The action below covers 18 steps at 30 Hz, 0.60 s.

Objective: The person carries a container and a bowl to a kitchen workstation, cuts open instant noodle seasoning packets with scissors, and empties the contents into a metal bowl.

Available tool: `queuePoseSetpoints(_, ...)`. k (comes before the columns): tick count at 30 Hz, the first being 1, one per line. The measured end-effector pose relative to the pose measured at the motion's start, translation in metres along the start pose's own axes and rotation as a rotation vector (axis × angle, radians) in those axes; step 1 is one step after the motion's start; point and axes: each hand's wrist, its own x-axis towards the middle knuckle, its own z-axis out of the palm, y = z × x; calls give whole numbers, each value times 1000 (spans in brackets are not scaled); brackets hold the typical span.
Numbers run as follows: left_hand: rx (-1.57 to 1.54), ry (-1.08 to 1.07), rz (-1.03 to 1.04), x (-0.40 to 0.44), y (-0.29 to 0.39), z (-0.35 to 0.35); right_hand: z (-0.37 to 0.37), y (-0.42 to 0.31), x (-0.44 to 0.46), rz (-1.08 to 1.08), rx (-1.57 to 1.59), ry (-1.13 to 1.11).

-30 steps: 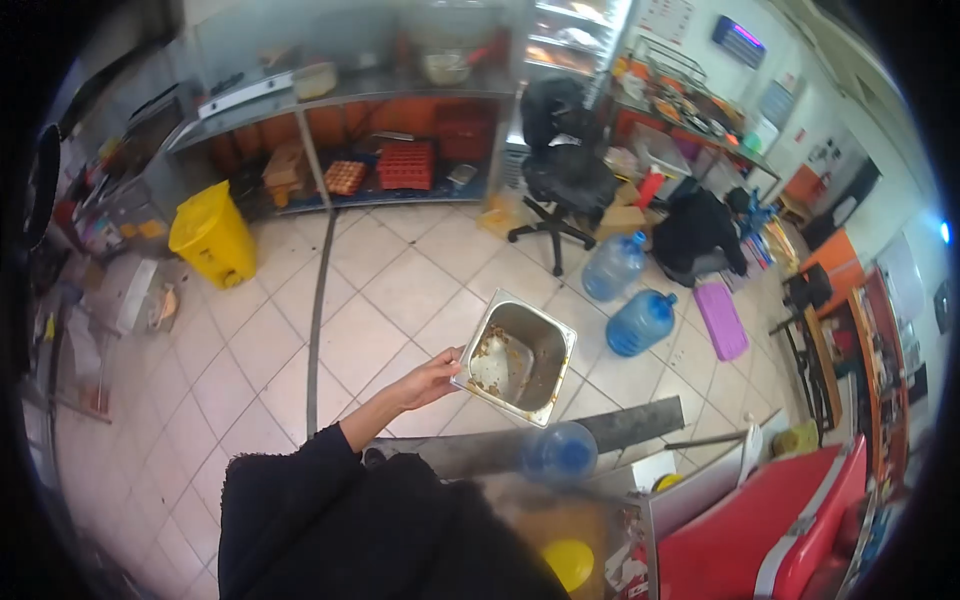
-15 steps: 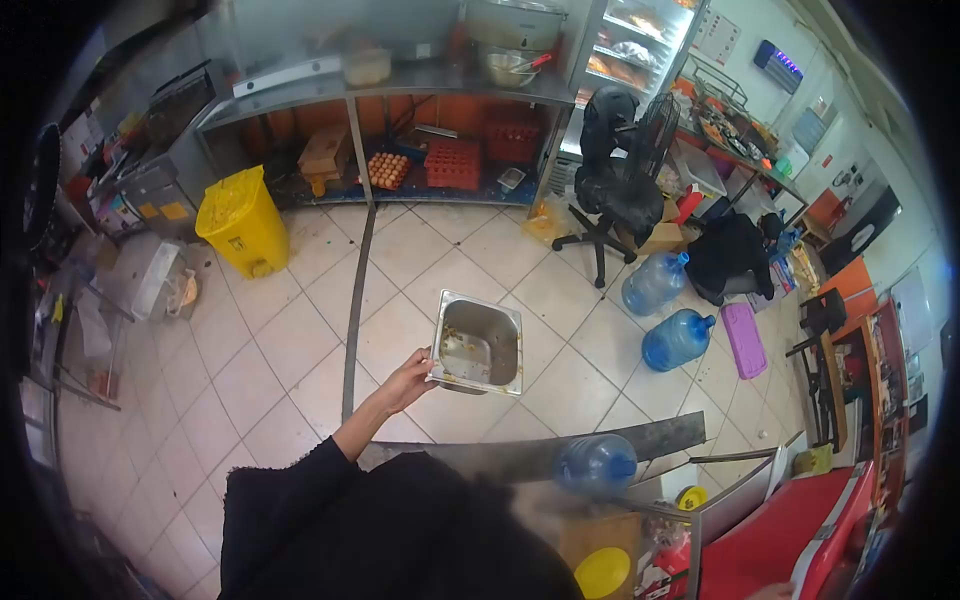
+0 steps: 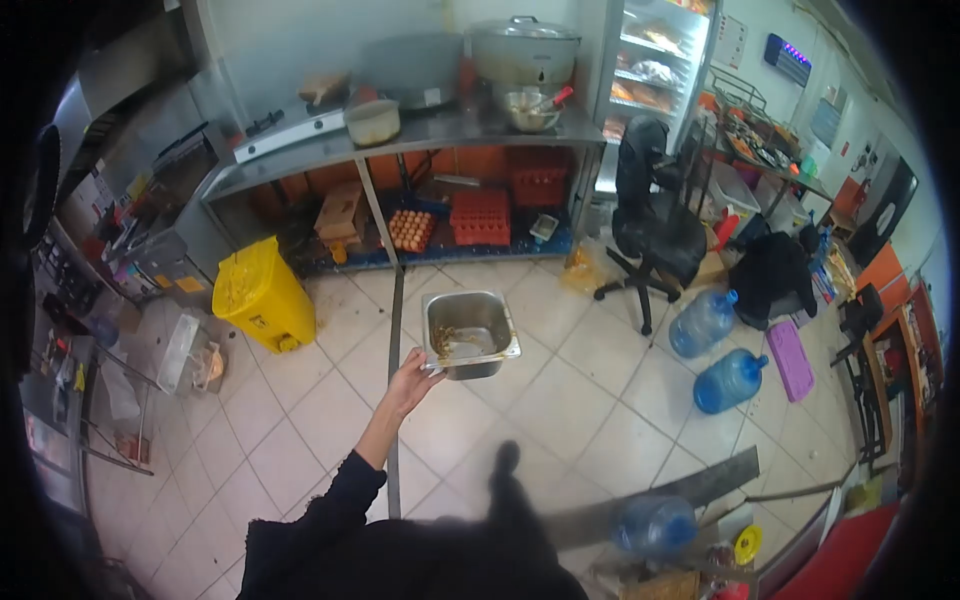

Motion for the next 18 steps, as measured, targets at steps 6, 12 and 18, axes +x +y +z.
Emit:
queuePoseSetpoints(6, -31, 104, 130, 90, 60, -24, -2, -82, 156, -155, -120, -74)
queuePoseSetpoints(12, -31, 185, 221, 164, 122, -45, -119, -414, 290, -622, 162, 561)
queuePoseSetpoints(18, 3, 257, 257, 275, 172, -73, -220, -761, 283, -1106, 342, 280)
